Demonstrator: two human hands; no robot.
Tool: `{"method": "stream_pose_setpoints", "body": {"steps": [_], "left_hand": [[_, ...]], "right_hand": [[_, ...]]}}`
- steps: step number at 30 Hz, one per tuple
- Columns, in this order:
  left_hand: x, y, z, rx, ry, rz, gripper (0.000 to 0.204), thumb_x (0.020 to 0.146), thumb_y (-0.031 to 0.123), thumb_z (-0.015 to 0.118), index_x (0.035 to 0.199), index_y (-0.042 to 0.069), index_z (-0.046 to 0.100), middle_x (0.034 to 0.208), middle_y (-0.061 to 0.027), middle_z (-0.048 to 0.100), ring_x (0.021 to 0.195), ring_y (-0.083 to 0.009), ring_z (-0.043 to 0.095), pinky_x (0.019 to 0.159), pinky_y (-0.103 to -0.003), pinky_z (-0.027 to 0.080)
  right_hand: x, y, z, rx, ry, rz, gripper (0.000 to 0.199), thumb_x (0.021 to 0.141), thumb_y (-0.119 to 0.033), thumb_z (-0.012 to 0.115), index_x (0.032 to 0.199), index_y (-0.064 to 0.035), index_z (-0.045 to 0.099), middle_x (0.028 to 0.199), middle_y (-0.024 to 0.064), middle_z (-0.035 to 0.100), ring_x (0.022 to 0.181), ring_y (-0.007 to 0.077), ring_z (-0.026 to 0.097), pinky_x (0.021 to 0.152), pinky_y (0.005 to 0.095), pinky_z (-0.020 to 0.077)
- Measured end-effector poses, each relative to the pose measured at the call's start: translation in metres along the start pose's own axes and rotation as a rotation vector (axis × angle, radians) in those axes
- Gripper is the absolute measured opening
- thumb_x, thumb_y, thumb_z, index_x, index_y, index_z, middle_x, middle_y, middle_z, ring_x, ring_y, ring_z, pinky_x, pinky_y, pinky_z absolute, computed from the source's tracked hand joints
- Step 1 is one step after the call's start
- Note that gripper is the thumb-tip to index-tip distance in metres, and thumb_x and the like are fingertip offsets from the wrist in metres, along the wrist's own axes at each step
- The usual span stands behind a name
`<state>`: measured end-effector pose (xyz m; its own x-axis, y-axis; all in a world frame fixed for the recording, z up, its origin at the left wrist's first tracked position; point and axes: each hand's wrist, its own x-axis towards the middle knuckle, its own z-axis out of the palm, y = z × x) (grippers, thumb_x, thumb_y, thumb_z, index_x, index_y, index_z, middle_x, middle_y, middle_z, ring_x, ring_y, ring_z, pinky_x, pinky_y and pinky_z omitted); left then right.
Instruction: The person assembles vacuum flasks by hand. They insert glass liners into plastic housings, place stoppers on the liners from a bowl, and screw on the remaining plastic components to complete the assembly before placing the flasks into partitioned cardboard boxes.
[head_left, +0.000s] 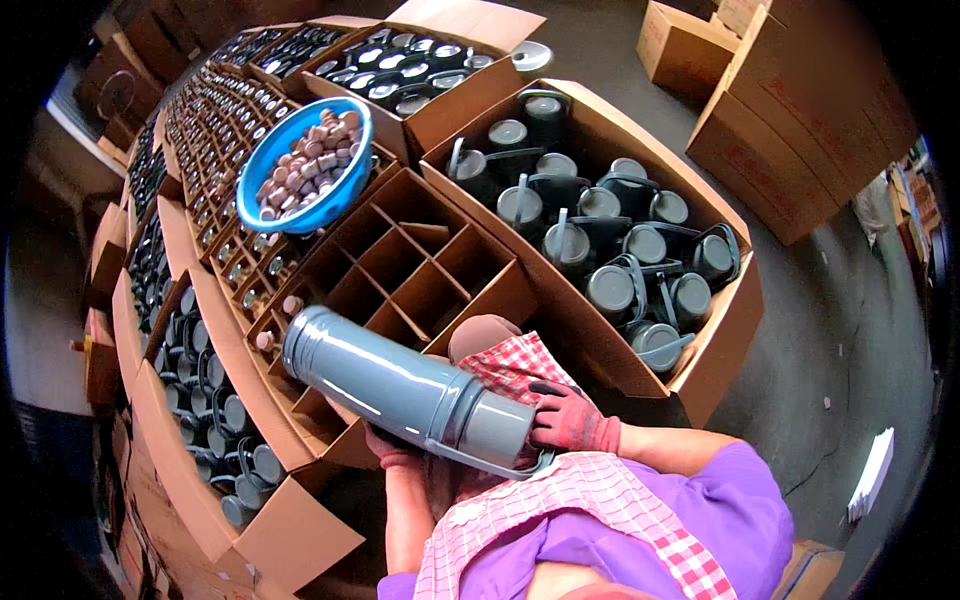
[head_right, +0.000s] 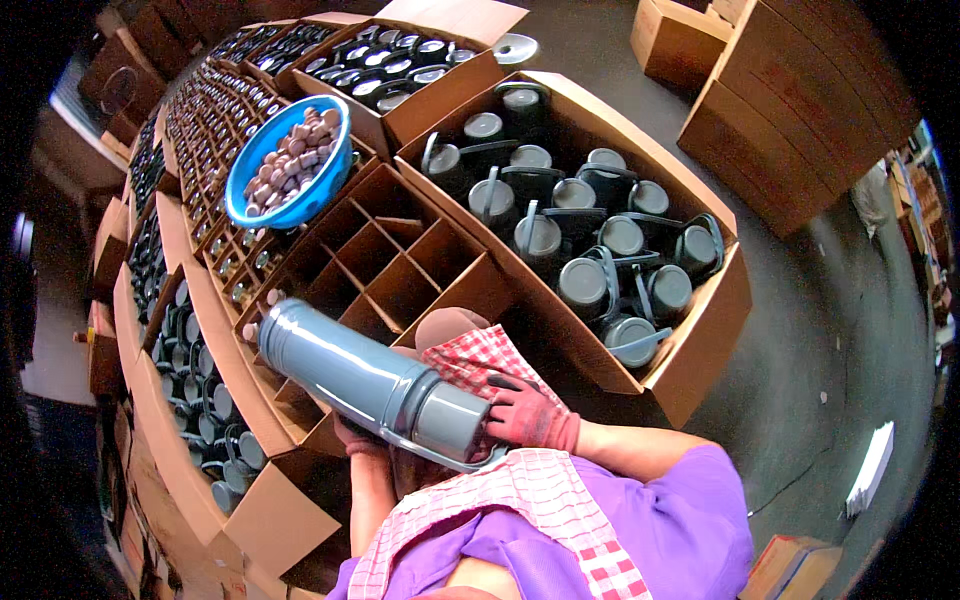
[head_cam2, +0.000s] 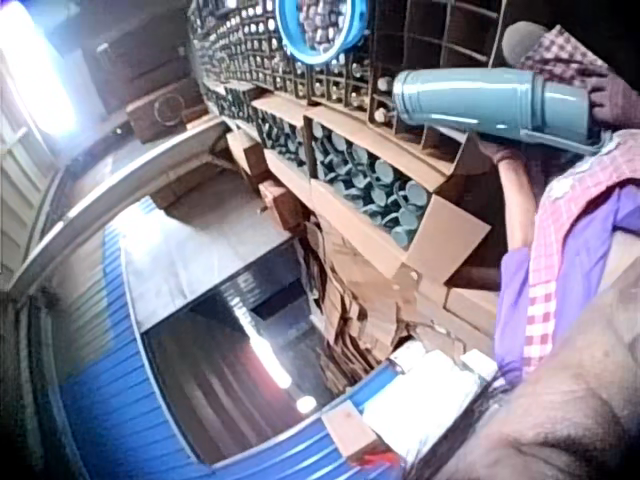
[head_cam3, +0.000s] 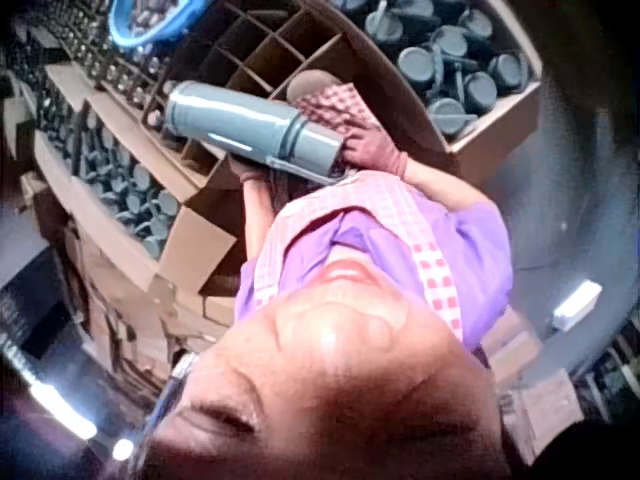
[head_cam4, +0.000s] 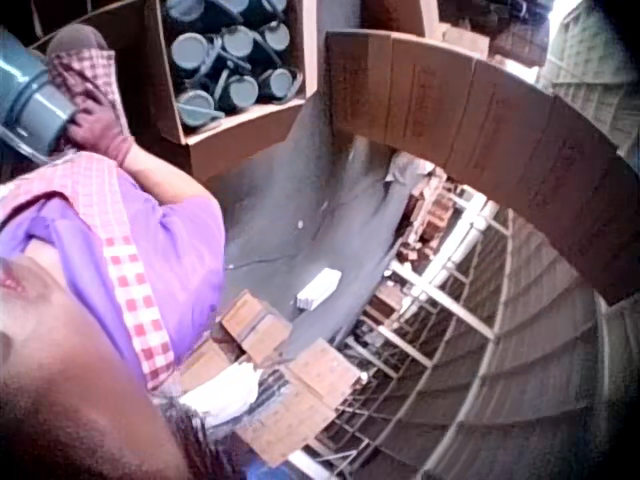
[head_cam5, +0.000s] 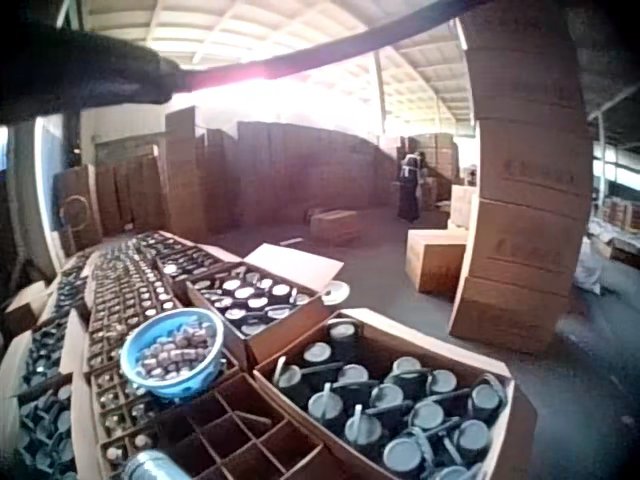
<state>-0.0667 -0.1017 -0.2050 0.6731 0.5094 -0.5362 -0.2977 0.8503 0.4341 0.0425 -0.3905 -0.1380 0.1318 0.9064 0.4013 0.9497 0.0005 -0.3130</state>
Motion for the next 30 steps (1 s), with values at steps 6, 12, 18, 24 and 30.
{"method": "stream_pose_setpoints", "body": {"steps": [6, 12, 18, 24, 30], "left_hand": [[0.034, -0.013, 0.159, 0.22, -0.469, 0.064, 0.044, 0.093, 0.035, 0.043, 0.122, 0.003, 0.05, 0.114, -0.0091, 0.058, 0.102, -0.0234, 0.057, 0.091, -0.035, 0.044], [0.039, -0.055, 0.234, 0.66, -0.713, -0.046, 0.034, 0.088, 0.017, 0.054, 0.117, 0.0, 0.055, 0.109, -0.009, 0.061, 0.091, -0.0197, 0.062, 0.076, -0.032, 0.051], [0.054, -0.083, 0.167, 0.922, -0.525, -0.051, 0.031, 0.084, 0.013, 0.053, 0.112, -0.001, 0.059, 0.105, -0.0078, 0.062, 0.088, -0.0149, 0.059, 0.079, -0.027, 0.047], [0.049, -0.076, 0.171, 0.907, -0.53, -0.02, 0.03, 0.082, 0.008, 0.054, 0.11, -0.002, 0.06, 0.106, -0.0052, 0.062, 0.094, -0.0119, 0.055, 0.085, -0.024, 0.042], [0.047, -0.073, 0.174, 0.826, -0.54, -0.059, 0.033, 0.081, 0.01, 0.057, 0.112, -0.003, 0.058, 0.108, -0.0063, 0.062, 0.099, -0.0128, 0.055, 0.089, -0.025, 0.04]], "right_hand": [[0.018, 0.044, -0.079, 0.156, 0.81, 0.28, 0.024, 0.067, -0.026, 0.07, 0.073, -0.0082, 0.055, 0.068, 0.0076, 0.056, 0.065, 0.026, 0.056, 0.06, 0.0367, 0.043], [0.011, 0.109, -0.174, 0.043, 1.361, 0.771, 0.024, 0.075, -0.022, 0.072, 0.082, -0.0026, 0.06, 0.074, 0.0027, 0.059, 0.071, 0.014, 0.054, 0.066, 0.0306, 0.0442], [0.014, 0.192, -0.224, -0.712, 0.686, 0.667, 0.034, 0.076, -0.041, 0.066, 0.078, -0.0073, 0.061, 0.073, 0.0113, 0.061, 0.069, 0.0324, 0.059, 0.062, 0.0396, 0.0455], [0.061, 0.212, -0.244, -0.839, 0.154, 0.567, 0.029, 0.072, -0.036, 0.067, 0.084, -0.0112, 0.062, 0.078, 0.0104, 0.063, 0.075, 0.0301, 0.06, 0.067, 0.0413, 0.0469], [0.089, 0.272, -0.216, -0.727, -0.044, 0.933, 0.024, 0.074, -0.033, 0.066, 0.087, -0.013, 0.064, 0.084, 0.0127, 0.065, 0.083, 0.0311, 0.062, 0.07, 0.0418, 0.0488]]}}
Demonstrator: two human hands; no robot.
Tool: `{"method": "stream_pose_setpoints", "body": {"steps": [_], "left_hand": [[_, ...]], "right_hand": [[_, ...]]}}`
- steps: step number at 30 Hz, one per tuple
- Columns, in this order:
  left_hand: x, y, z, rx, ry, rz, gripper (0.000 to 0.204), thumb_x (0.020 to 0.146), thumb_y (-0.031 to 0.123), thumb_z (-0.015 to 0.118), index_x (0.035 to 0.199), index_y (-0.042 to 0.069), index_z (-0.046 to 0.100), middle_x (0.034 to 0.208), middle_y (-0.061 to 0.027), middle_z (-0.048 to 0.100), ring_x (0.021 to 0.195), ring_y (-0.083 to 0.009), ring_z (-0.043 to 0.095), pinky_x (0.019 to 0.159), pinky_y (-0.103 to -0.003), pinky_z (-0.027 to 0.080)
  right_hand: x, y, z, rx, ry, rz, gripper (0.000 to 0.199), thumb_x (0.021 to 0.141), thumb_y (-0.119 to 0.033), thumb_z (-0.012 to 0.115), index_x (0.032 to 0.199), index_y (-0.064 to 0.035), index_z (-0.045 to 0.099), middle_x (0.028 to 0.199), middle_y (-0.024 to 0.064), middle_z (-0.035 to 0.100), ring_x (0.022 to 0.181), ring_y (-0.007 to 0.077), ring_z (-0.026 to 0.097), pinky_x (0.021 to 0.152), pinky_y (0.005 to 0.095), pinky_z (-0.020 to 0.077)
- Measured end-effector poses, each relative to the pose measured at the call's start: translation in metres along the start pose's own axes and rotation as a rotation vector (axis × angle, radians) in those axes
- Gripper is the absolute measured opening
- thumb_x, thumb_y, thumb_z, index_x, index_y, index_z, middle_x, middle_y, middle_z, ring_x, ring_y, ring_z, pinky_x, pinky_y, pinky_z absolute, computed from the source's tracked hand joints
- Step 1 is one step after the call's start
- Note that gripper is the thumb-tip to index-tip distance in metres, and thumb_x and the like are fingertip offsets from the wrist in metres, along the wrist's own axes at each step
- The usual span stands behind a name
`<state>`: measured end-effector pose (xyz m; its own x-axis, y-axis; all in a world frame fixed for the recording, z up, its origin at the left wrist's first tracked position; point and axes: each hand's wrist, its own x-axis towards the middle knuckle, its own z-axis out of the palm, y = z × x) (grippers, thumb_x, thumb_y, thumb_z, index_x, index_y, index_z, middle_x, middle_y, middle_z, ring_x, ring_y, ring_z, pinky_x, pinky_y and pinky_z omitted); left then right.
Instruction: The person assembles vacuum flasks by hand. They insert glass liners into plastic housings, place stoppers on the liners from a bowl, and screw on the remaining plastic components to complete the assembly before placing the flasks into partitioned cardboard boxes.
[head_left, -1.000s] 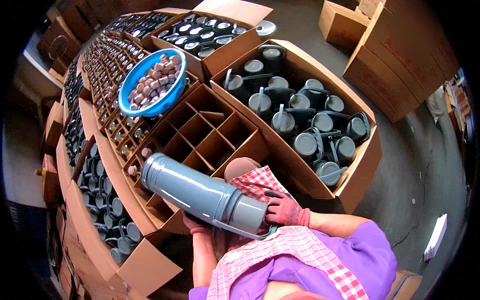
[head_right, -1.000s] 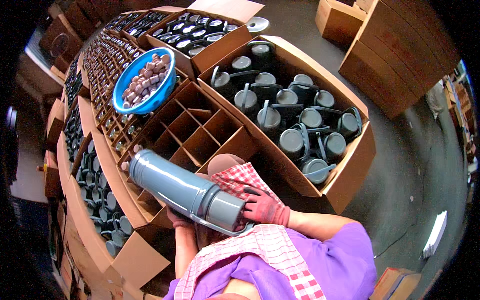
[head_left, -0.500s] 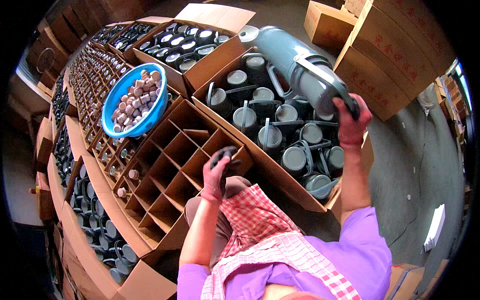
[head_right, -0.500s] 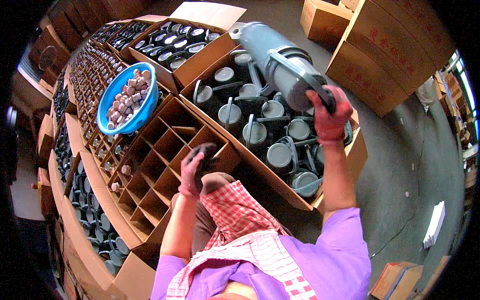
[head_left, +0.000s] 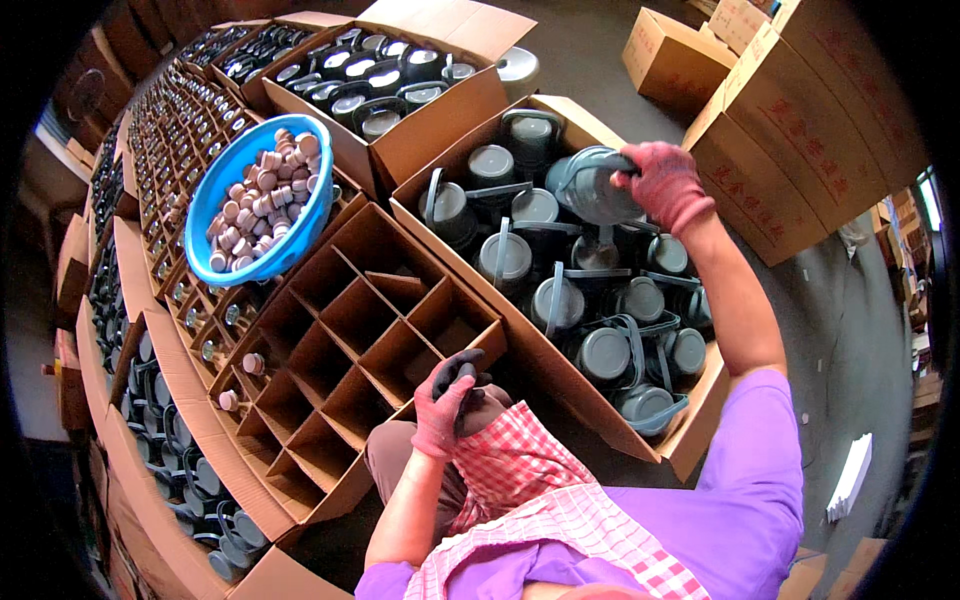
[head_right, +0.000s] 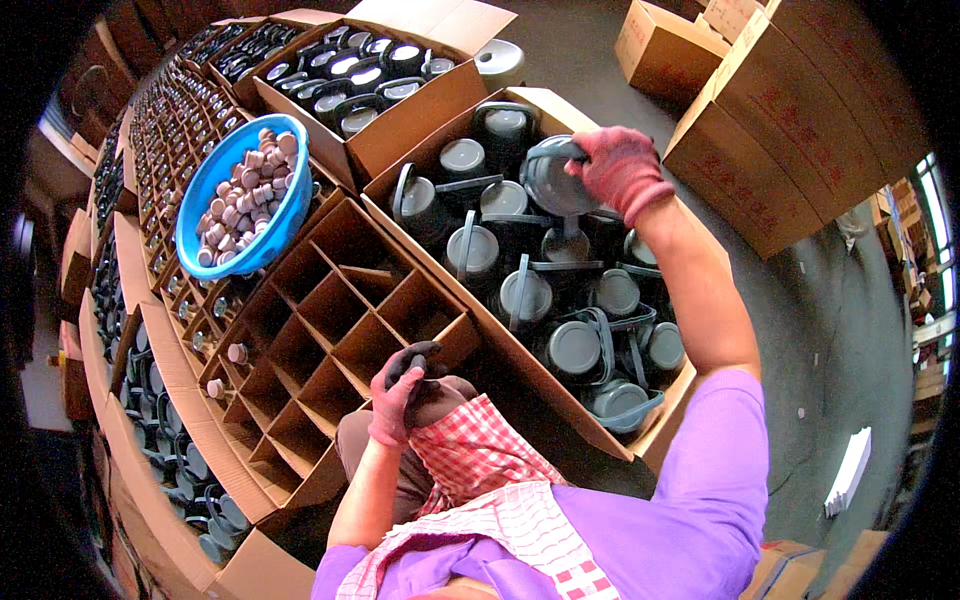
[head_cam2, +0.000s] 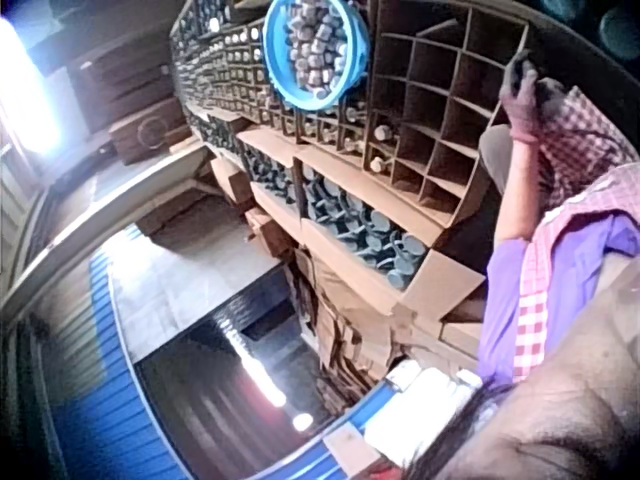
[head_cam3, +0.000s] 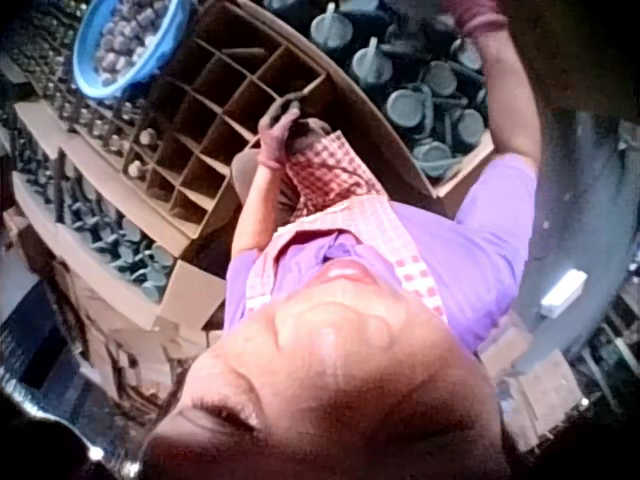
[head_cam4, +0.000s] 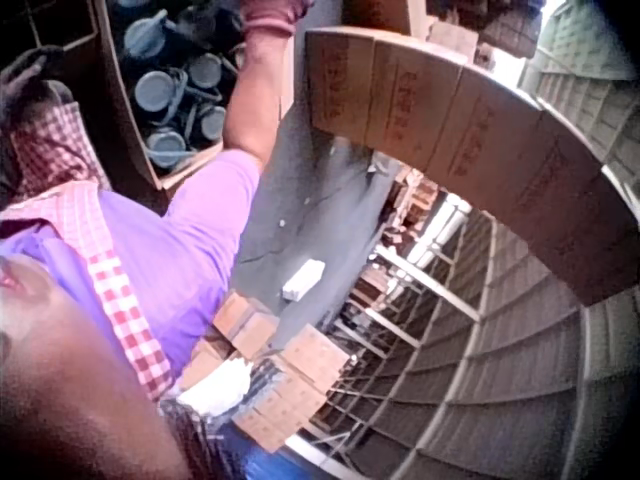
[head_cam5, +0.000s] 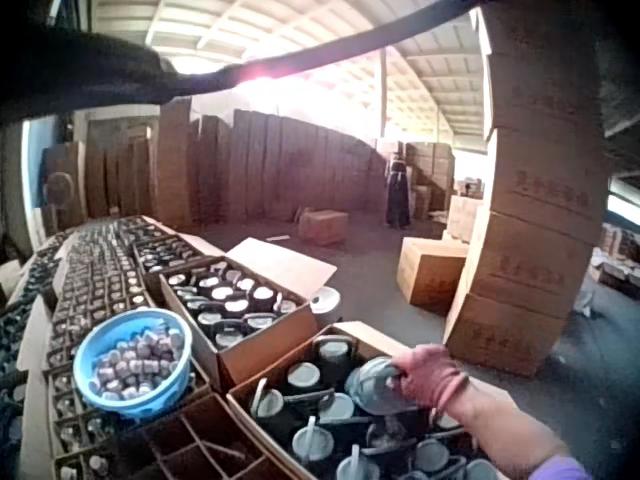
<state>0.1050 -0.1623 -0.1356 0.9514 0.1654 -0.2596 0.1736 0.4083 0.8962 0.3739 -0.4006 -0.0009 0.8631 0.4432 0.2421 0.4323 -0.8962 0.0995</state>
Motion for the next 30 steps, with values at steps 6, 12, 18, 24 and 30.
{"method": "stream_pose_setpoints", "body": {"steps": [6, 12, 18, 24, 30], "left_hand": [[0.003, -0.008, -0.008, -0.074, -0.034, -0.009, 0.037, 0.082, 0.013, 0.058, 0.115, -0.004, 0.055, 0.108, -0.0097, 0.061, 0.092, -0.018, 0.061, 0.085, -0.029, 0.046], [0.001, -0.004, -0.018, -0.131, -0.041, -0.008, 0.04, 0.083, 0.016, 0.057, 0.117, -0.005, 0.053, 0.11, -0.0119, 0.059, 0.094, -0.0232, 0.062, 0.084, -0.032, 0.049], [-0.001, -0.004, -0.027, -0.227, -0.081, -0.035, 0.047, 0.084, 0.021, 0.06, 0.121, -0.005, 0.049, 0.116, -0.016, 0.058, 0.098, -0.0266, 0.061, 0.083, -0.035, 0.051], [-0.003, -0.007, -0.037, -0.266, -0.051, -0.028, 0.048, 0.083, 0.023, 0.06, 0.12, -0.005, 0.049, 0.116, -0.0154, 0.058, 0.098, -0.0264, 0.061, 0.081, -0.036, 0.052], [0.012, -0.006, -0.029, -0.184, -0.057, -0.103, 0.036, 0.085, 0.017, 0.051, 0.115, -0.001, 0.056, 0.11, -0.0107, 0.061, 0.095, -0.0189, 0.06, 0.082, -0.031, 0.049]], "right_hand": [[0.063, 0.01, 0.029, -0.148, -0.198, 0.175, 0.039, 0.072, -0.038, 0.068, 0.105, -0.0174, 0.062, 0.1, 0.01, 0.063, 0.096, 0.0272, 0.059, 0.081, 0.04, 0.0471], [0.078, -0.072, 0.082, -0.032, -0.034, -0.276, 0.062, 0.06, -0.031, 0.078, 0.116, -0.0166, 0.055, 0.123, 0.0145, 0.052, 0.115, 0.0291, 0.049, 0.095, 0.0381, 0.0415], [0.088, -0.121, 0.194, 0.066, -0.255, -0.002, 0.062, 0.069, -0.038, 0.071, 0.123, -0.0163, 0.05, 0.131, 0.0138, 0.045, 0.123, 0.028, 0.041, 0.096, 0.0414, 0.0388], [0.108, -0.098, 0.181, -0.17, 0.116, -0.035, 0.025, 0.081, -0.036, 0.056, 0.086, -0.0118, 0.062, 0.089, 0.0078, 0.063, 0.084, 0.0247, 0.061, 0.07, 0.0395, 0.0491], [0.062, -0.051, -0.02, 0.134, 0.6, -0.122, 0.033, 0.08, -0.036, 0.062, 0.089, -0.0047, 0.063, 0.085, 0.0148, 0.064, 0.081, 0.0321, 0.062, 0.07, 0.0402, 0.0487]]}}
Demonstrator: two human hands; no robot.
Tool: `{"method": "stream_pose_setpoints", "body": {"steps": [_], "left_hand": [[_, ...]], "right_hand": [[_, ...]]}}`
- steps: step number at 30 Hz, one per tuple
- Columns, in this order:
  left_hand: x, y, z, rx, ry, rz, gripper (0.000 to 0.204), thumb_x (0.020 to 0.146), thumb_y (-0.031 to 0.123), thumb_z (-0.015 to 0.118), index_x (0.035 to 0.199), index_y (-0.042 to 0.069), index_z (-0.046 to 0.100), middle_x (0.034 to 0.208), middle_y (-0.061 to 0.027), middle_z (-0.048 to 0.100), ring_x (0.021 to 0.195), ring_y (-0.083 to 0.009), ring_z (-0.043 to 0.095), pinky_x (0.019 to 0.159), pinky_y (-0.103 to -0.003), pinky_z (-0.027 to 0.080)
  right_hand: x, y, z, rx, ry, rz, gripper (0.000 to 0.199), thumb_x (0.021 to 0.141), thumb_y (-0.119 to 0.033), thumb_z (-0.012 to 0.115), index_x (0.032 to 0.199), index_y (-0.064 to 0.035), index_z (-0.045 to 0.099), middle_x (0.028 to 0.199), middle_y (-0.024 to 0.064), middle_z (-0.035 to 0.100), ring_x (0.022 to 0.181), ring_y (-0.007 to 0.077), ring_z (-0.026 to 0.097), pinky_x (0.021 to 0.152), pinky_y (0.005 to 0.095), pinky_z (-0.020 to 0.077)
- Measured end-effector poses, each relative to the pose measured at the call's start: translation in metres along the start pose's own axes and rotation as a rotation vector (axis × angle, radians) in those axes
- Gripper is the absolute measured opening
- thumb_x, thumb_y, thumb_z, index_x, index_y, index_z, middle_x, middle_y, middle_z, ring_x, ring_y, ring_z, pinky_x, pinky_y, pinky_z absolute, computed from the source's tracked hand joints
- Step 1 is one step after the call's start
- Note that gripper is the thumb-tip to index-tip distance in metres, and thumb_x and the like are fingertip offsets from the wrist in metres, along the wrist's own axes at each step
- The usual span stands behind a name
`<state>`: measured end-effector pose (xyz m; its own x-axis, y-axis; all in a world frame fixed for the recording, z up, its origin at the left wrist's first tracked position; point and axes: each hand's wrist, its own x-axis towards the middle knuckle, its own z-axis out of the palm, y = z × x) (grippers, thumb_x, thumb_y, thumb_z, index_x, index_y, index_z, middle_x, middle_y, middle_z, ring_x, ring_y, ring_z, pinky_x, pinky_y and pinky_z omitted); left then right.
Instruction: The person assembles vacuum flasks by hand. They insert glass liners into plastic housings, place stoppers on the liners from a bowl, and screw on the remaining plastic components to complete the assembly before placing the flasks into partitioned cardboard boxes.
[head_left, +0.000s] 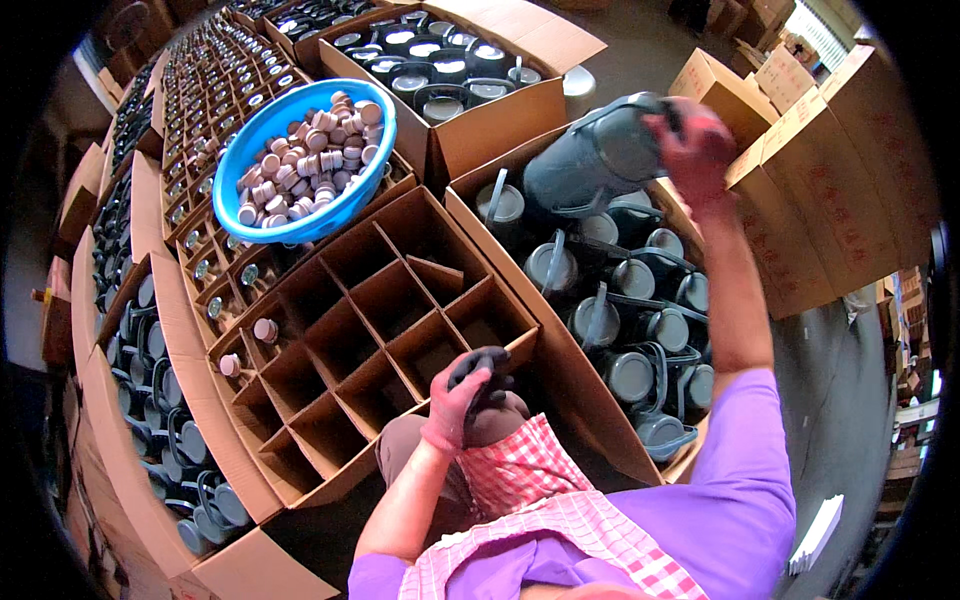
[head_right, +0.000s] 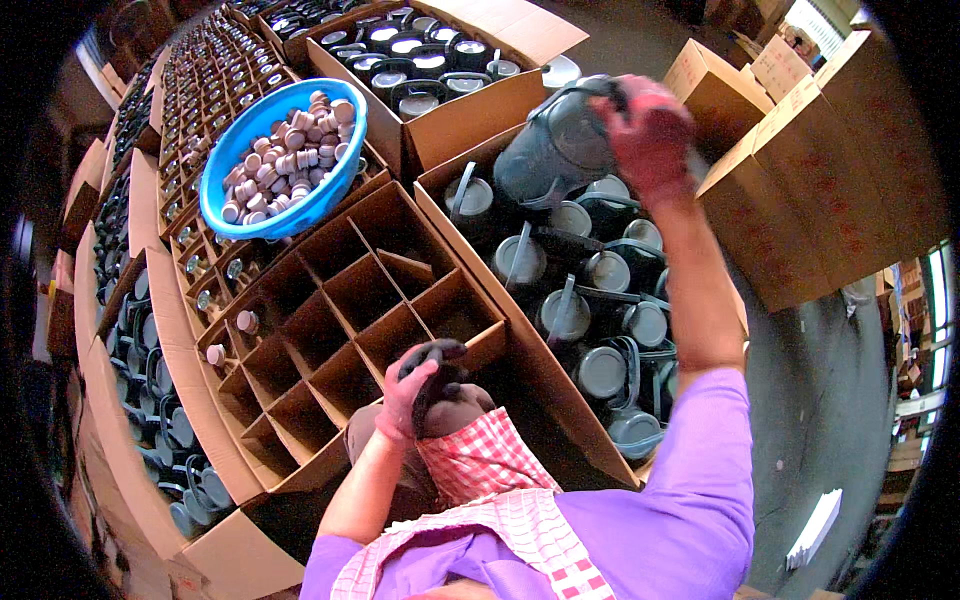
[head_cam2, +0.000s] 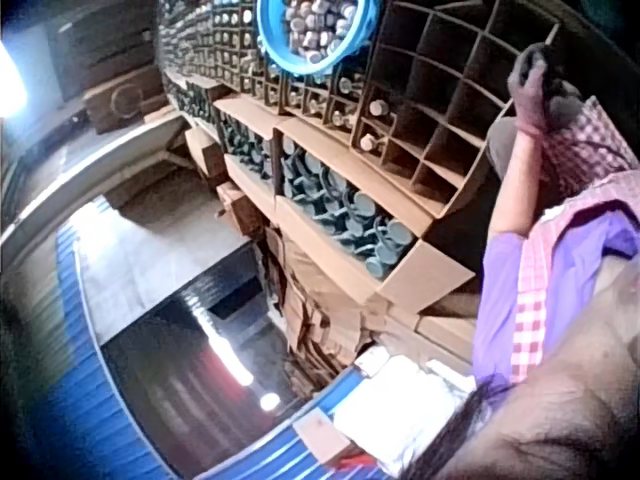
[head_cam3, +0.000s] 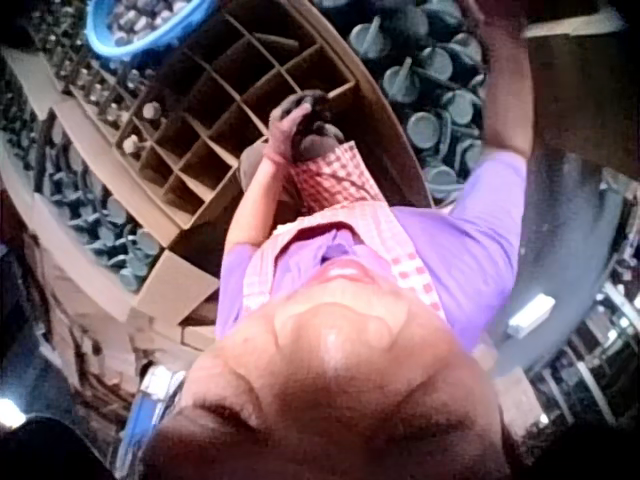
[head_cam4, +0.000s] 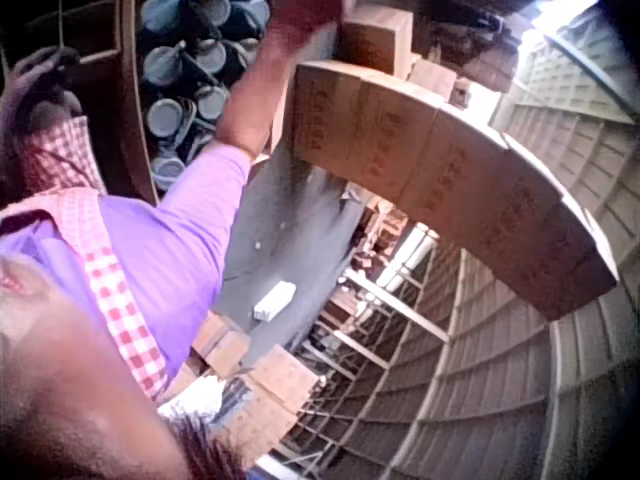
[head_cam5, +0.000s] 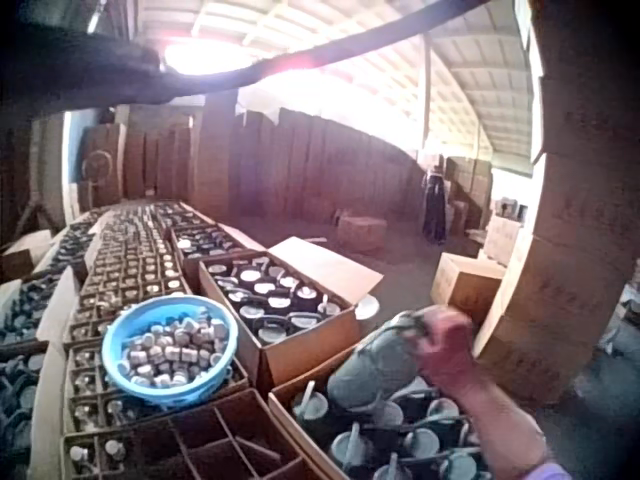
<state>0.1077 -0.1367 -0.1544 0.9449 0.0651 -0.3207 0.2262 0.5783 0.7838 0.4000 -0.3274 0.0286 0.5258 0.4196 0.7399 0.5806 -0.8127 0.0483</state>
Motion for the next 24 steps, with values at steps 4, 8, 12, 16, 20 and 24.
{"method": "stream_pose_setpoints", "body": {"steps": [4, 8, 12, 16, 20, 24], "left_hand": [[0.015, 0.011, 0.019, -0.053, 0.048, 0.11, 0.047, 0.093, 0.041, 0.042, 0.121, 0.006, 0.054, 0.109, -0.0105, 0.061, 0.093, -0.0201, 0.06, 0.081, -0.033, 0.049], [0.021, 0.052, 0.017, -0.58, -0.071, 0.096, 0.065, 0.091, 0.057, 0.033, 0.131, 0.008, 0.04, 0.126, -0.016, 0.05, 0.112, -0.0326, 0.051, 0.097, -0.046, 0.038], [-0.001, 0.043, -0.061, -0.68, 0.143, 0.326, 0.059, 0.092, 0.053, 0.034, 0.127, 0.008, 0.047, 0.123, -0.0117, 0.053, 0.111, -0.0301, 0.051, 0.097, -0.042, 0.04], [-0.055, 0.011, -0.118, 0.021, 0.288, 0.492, 0.042, 0.093, 0.041, 0.041, 0.112, 0.007, 0.056, 0.109, -0.0083, 0.061, 0.094, -0.0225, 0.059, 0.08, -0.037, 0.049], [-0.094, -0.052, -0.14, 0.82, 0.466, 0.707, 0.029, 0.092, 0.028, 0.046, 0.101, 0.004, 0.06, 0.093, -0.0061, 0.064, 0.077, -0.0157, 0.06, 0.067, -0.03, 0.05], [-0.107, -0.083, -0.126, 0.916, 0.556, 0.731, 0.023, 0.09, 0.02, 0.05, 0.094, 0.001, 0.062, 0.085, -0.0036, 0.065, 0.07, -0.0109, 0.058, 0.061, -0.025, 0.048]], "right_hand": [[-0.023, -0.042, -0.138, 0.438, 0.119, 0.014, 0.027, 0.081, -0.028, 0.064, 0.089, -0.0022, 0.062, 0.079, 0.0119, 0.061, 0.074, 0.0274, 0.06, 0.069, 0.0352, 0.0479], [-0.085, -0.083, -0.182, 0.684, -0.133, -0.441, 0.024, 0.071, -0.027, 0.069, 0.089, -0.0119, 0.064, 0.082, 0.0037, 0.061, 0.068, 0.0206, 0.058, 0.061, 0.0326, 0.0461], [-0.16, -0.145, -0.168, 0.894, -0.73, -0.767, 0.043, 0.068, -0.036, 0.071, 0.101, -0.0115, 0.059, 0.091, 0.0069, 0.06, 0.078, 0.025, 0.061, 0.066, 0.0367, 0.0483], [-0.214, -0.19, -0.144, 1.195, -1.038, -0.895, 0.041, 0.071, -0.031, 0.068, 0.103, -0.0085, 0.055, 0.089, 0.0113, 0.061, 0.082, 0.0272, 0.062, 0.068, 0.0391, 0.049], [-0.154, -0.199, -0.135, 1.253, -0.483, -0.691, 0.035, 0.07, -0.029, 0.068, 0.098, -0.011, 0.059, 0.09, 0.0091, 0.062, 0.081, 0.0275, 0.061, 0.069, 0.0383, 0.0488], [-0.087, -0.242, -0.125, 0.966, -0.077, -0.355, 0.041, 0.077, -0.034, 0.063, 0.104, -0.0033, 0.058, 0.099, 0.0159, 0.061, 0.091, 0.0348, 0.058, 0.081, 0.0398, 0.0463]]}}
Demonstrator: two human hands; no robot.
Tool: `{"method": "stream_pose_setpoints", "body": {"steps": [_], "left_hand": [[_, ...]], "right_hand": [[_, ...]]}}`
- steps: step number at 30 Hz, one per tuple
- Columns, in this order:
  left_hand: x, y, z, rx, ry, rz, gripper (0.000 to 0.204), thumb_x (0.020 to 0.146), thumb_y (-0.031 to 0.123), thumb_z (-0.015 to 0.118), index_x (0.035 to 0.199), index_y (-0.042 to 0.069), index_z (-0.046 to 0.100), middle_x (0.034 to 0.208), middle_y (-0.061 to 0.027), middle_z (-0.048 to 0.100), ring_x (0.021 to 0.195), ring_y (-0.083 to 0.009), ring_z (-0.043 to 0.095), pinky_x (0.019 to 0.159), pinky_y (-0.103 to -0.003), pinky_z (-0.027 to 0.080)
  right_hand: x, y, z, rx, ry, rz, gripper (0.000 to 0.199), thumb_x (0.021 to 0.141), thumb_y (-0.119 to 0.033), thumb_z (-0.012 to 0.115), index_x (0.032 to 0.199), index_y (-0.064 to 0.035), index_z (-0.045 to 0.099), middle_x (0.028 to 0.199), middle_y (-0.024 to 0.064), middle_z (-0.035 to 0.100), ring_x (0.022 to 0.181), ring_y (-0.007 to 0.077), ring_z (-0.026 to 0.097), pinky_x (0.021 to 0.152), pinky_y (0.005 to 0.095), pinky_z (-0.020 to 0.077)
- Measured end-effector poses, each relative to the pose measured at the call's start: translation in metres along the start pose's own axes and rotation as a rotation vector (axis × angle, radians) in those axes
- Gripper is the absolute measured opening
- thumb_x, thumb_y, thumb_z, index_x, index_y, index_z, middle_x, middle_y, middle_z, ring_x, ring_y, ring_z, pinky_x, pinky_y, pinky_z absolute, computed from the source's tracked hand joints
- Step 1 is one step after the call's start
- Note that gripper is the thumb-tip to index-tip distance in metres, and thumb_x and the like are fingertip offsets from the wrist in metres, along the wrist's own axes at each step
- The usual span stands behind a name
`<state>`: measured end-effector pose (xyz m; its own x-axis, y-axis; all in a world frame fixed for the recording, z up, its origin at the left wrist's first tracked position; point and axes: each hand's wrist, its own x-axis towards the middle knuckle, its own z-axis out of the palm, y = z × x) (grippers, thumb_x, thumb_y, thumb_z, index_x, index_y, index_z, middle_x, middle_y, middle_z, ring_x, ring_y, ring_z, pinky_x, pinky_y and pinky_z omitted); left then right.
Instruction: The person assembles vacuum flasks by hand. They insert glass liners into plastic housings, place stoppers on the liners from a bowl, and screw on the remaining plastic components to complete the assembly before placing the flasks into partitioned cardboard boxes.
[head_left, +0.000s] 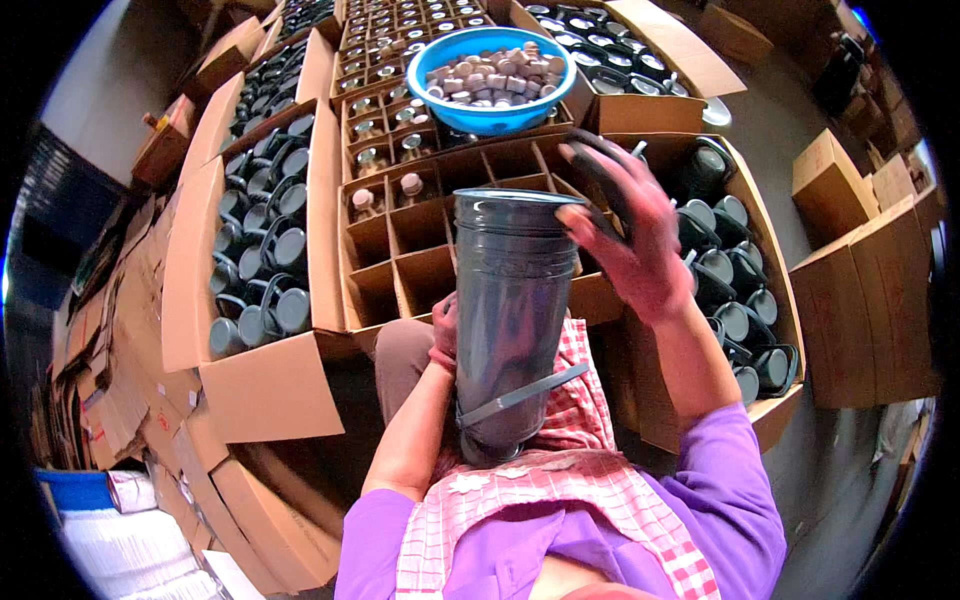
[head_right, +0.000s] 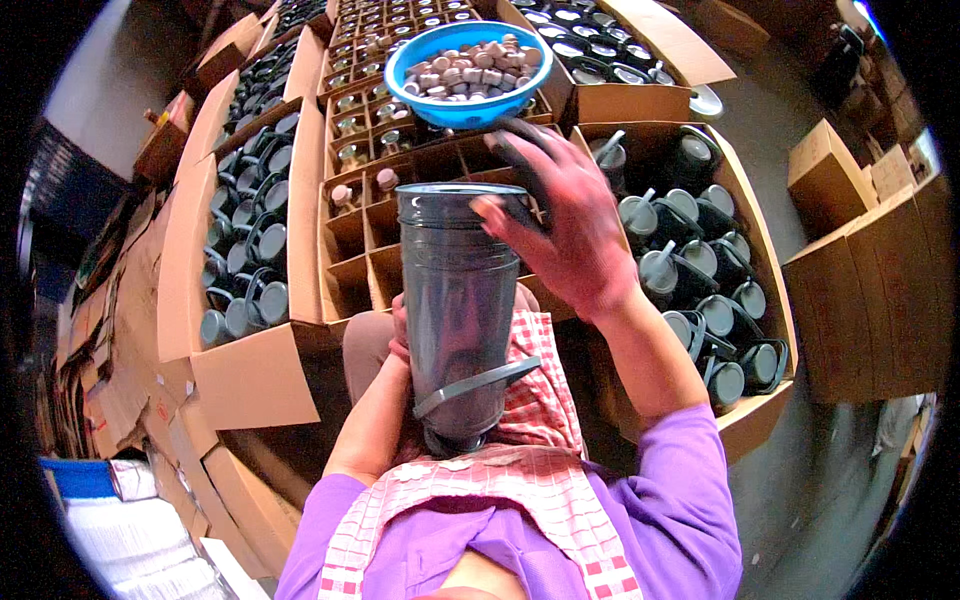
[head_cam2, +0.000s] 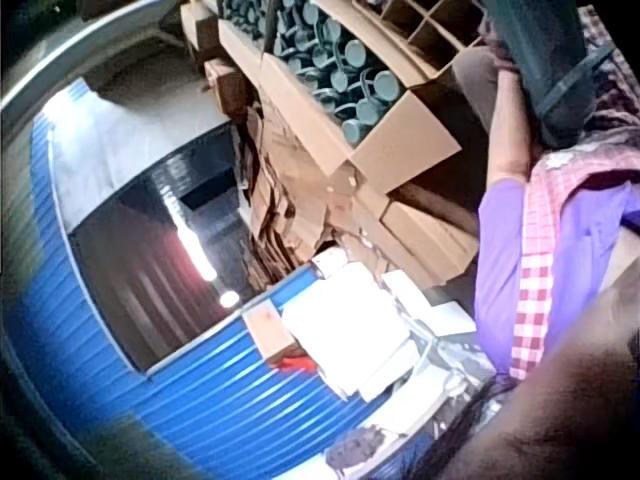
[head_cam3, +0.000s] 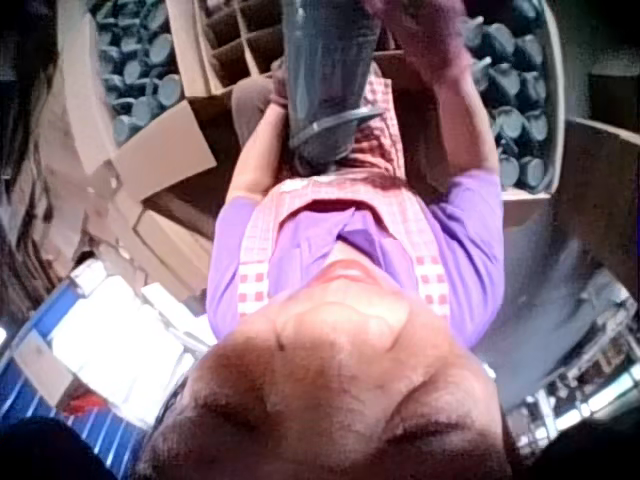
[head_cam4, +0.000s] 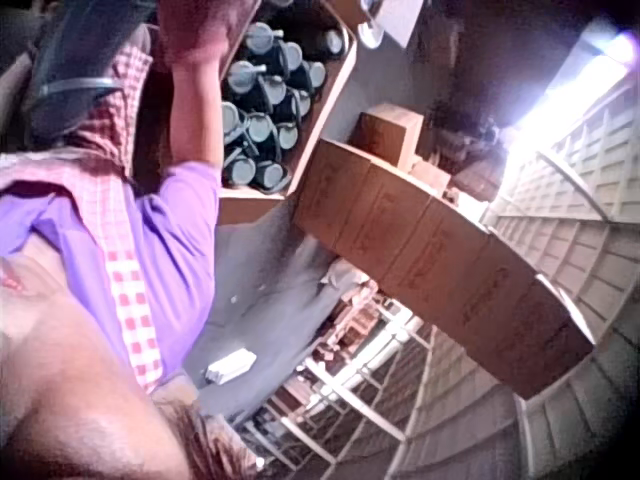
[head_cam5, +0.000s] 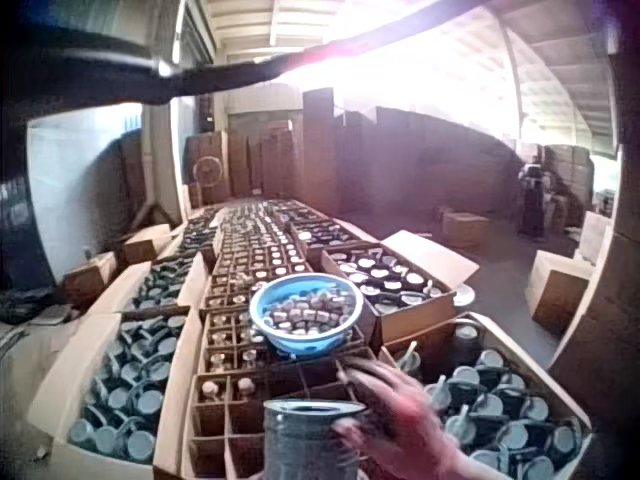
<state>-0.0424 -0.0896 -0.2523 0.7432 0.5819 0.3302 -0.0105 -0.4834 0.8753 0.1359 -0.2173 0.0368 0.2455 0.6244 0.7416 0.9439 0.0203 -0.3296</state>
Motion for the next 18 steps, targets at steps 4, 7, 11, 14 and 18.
{"method": "stream_pose_setpoints", "body": {"steps": [4, 7, 11, 14, 18], "left_hand": [[0.025, 0.05, -0.045, -0.854, 0.003, -0.622, 0.021, 0.086, 0.017, 0.054, 0.093, 0.0, 0.064, 0.091, -0.0014, 0.062, 0.078, -0.0089, 0.055, 0.068, -0.024, 0.046], [0.037, 0.063, -0.086, -0.985, 0.149, -0.506, 0.033, 0.083, 0.018, 0.054, 0.11, -0.001, 0.058, 0.101, -0.0072, 0.062, 0.091, -0.0156, 0.057, 0.08, -0.029, 0.046], [0.062, 0.067, -0.136, -0.997, 0.209, -0.066, 0.065, 0.078, 0.034, 0.057, 0.13, -0.002, 0.042, 0.127, -0.0158, 0.05, 0.116, -0.0268, 0.049, 0.102, -0.039, 0.035], [0.101, 0.124, -0.15, -0.824, 0.279, 0.142, 0.073, 0.073, 0.039, 0.059, 0.132, -0.001, 0.04, 0.13, -0.0158, 0.047, 0.119, -0.0258, 0.047, 0.104, -0.039, 0.032], [0.142, 0.072, -0.178, -1.016, 0.379, 0.11, 0.072, 0.08, 0.051, 0.055, 0.132, 0.003, 0.04, 0.127, -0.0164, 0.049, 0.113, -0.0275, 0.05, 0.097, -0.042, 0.039]], "right_hand": [[0.041, -0.011, 0.055, 0.309, -0.565, 0.322, 0.042, 0.082, -0.046, 0.057, 0.092, -0.0066, 0.067, 0.084, 0.021, 0.063, 0.076, 0.0335, 0.061, 0.071, 0.0361, 0.0475], [0.04, 0.026, 0.099, 1.08, -0.535, 0.358, 0.049, 0.081, -0.048, 0.059, 0.088, 0.0001, 0.068, 0.085, 0.0169, 0.067, 0.074, 0.025, 0.063, 0.07, 0.0325, 0.0485], [0.026, 0.03, 0.17, 1.622, -0.365, 0.419, 0.052, 0.085, -0.046, 0.051, 0.083, 0.0041, 0.064, 0.085, 0.0186, 0.065, 0.079, 0.0281, 0.062, 0.076, 0.0368, 0.0485], [0.051, 0.024, 0.198, 1.596, -0.268, 0.196, 0.054, 0.088, -0.045, 0.042, 0.08, 0.0045, 0.062, 0.078, 0.0215, 0.063, 0.078, 0.0317, 0.061, 0.074, 0.0395, 0.0476], [0.094, 0.008, 0.154, 0.316, -0.15, -0.375, 0.038, 0.088, -0.036, 0.042, 0.097, -0.002, 0.056, 0.095, 0.0131, 0.06, 0.085, 0.0237, 0.056, 0.075, 0.033, 0.045]]}}
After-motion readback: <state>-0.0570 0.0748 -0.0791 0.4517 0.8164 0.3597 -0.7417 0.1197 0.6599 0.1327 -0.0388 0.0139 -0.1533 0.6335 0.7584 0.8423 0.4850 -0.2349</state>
